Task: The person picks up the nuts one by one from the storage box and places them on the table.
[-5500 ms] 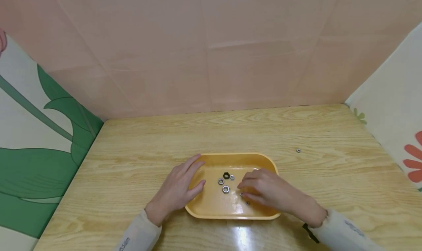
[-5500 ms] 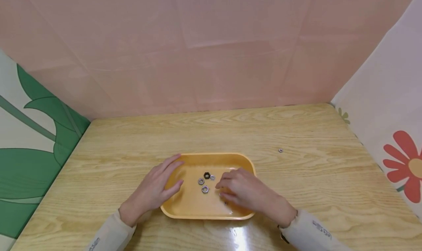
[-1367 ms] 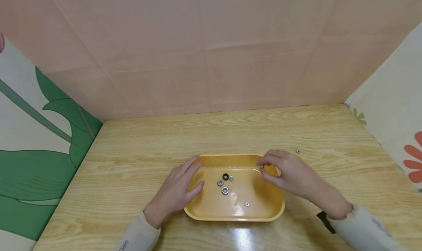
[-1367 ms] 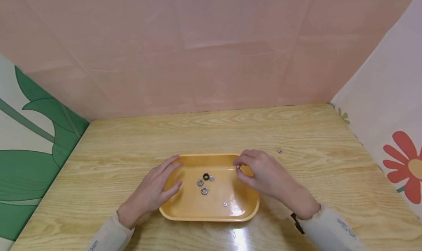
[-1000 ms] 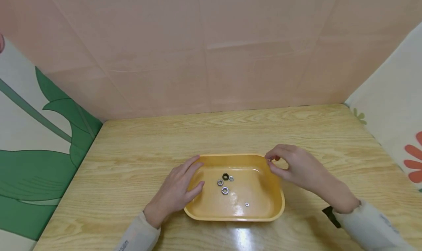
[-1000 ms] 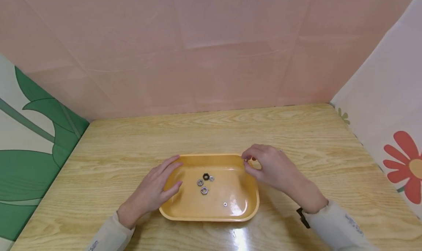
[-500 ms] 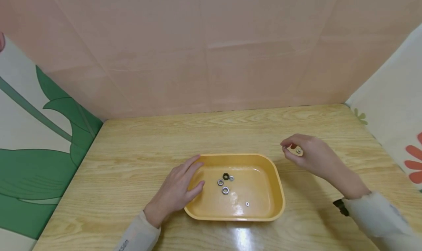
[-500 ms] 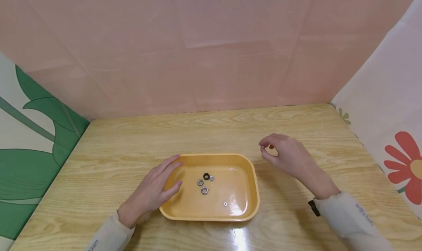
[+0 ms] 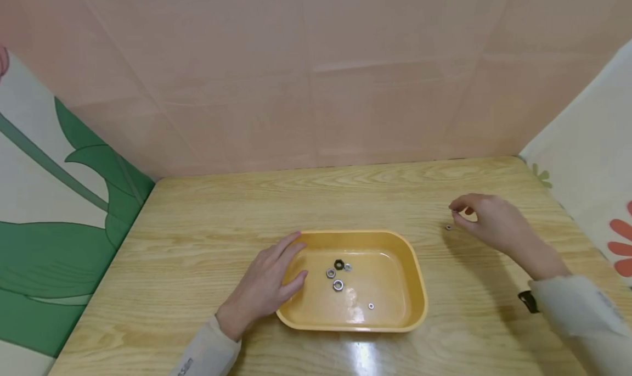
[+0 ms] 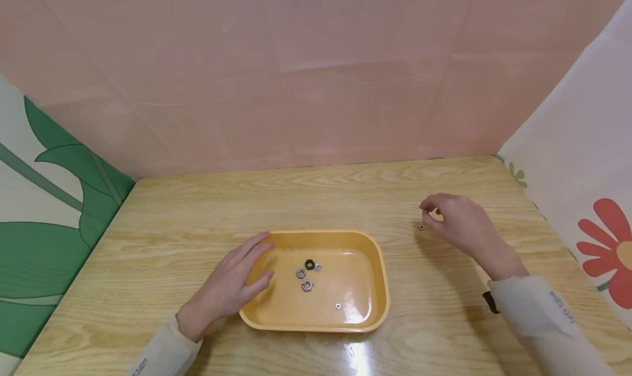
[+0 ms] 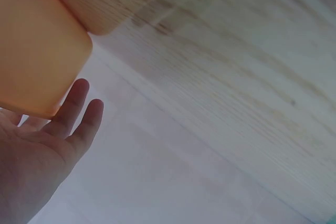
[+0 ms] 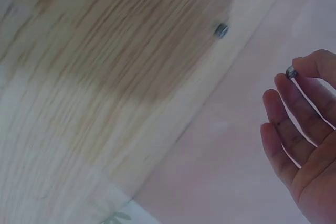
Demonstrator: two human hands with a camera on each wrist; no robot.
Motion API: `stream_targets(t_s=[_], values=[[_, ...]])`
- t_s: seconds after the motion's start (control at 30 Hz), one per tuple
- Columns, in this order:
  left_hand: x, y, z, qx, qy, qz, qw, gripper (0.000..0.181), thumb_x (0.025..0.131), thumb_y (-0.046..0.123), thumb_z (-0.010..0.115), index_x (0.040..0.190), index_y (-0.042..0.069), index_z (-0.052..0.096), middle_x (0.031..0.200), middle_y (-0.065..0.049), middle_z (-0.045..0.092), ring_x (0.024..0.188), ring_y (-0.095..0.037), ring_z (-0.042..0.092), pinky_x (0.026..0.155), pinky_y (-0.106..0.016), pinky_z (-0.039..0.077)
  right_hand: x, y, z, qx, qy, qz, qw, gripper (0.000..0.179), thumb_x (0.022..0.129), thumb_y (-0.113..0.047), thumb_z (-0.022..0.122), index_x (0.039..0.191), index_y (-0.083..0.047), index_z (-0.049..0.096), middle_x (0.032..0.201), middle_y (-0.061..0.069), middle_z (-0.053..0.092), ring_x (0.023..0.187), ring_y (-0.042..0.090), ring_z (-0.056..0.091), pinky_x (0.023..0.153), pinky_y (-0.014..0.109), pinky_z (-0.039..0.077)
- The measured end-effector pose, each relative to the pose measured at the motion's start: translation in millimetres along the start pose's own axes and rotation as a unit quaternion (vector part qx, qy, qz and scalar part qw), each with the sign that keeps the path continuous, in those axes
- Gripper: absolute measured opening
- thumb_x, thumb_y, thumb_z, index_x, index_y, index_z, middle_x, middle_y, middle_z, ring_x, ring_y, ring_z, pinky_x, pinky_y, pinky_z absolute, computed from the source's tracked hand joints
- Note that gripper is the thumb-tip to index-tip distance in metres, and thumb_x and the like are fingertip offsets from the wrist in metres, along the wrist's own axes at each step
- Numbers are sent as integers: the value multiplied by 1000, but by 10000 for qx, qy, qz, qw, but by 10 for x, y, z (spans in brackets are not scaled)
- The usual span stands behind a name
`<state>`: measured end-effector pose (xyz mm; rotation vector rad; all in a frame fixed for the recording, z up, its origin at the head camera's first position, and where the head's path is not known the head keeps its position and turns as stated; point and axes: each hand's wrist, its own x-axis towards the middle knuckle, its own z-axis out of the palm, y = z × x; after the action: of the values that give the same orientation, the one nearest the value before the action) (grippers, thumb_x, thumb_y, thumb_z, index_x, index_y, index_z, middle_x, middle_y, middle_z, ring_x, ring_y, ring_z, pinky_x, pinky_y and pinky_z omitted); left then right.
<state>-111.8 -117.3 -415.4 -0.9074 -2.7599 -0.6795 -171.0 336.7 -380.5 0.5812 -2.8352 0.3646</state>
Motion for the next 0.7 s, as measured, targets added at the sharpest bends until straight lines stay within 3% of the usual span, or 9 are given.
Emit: stream_targets(t_s=[0.4, 0.7], values=[[-8, 6, -9, 50, -80, -75, 9999, 51, 96, 34, 62, 141, 11, 52, 153, -10, 44, 129, -32, 54, 101, -54, 47, -11, 284, -2, -75, -787, 494, 9956, 21, 92, -13, 68, 105, 3, 73, 93, 16, 74, 79, 31, 69, 66, 51, 56], [-21, 10, -13, 59, -75, -100, 9999, 51, 96, 34, 63, 141, 12, 53, 153, -10, 44, 129, -32, 55, 101, -54, 47, -43, 388, -5, 3, -1161, 805, 9900, 22, 93, -16, 66, 107, 1, 72, 95, 19, 73, 78, 32, 69, 62, 49, 55]])
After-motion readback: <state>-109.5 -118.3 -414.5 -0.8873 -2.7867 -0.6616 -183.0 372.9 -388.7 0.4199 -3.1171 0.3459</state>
